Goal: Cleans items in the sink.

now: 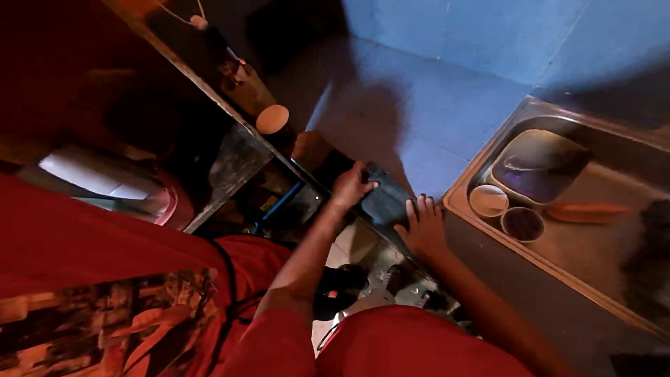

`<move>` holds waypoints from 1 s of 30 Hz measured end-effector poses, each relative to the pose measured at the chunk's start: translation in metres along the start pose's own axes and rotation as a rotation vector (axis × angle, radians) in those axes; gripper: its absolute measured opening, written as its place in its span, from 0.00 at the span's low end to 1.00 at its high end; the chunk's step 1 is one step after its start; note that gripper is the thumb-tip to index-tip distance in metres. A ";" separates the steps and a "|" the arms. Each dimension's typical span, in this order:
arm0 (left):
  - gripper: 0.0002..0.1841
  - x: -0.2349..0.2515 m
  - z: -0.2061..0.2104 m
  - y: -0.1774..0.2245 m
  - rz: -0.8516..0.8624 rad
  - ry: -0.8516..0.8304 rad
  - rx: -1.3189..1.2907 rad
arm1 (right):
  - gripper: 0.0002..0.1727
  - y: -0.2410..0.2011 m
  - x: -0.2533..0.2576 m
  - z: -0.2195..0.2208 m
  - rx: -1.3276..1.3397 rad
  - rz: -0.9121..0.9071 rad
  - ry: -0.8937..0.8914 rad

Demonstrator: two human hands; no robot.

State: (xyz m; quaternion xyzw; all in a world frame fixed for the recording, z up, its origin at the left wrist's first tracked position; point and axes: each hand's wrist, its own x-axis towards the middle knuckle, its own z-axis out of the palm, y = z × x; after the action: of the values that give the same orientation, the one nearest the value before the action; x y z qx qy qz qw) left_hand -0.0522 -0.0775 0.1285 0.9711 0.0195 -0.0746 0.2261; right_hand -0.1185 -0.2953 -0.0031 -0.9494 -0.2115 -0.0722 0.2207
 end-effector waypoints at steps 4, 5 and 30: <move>0.33 0.021 -0.013 -0.020 -0.103 -0.011 0.069 | 0.47 -0.018 0.028 0.013 -0.020 0.025 0.012; 0.34 0.027 -0.010 -0.029 -0.139 -0.010 0.082 | 0.47 -0.021 0.031 0.014 -0.027 0.030 0.003; 0.42 0.028 0.083 -0.038 0.171 0.134 0.292 | 0.46 -0.039 0.018 0.004 0.059 0.160 -0.138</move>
State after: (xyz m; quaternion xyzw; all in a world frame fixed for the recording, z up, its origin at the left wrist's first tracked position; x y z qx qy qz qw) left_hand -0.0383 -0.0798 0.0338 0.9945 -0.0592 0.0076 0.0865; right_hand -0.1189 -0.2546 0.0130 -0.9590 -0.1516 0.0175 0.2387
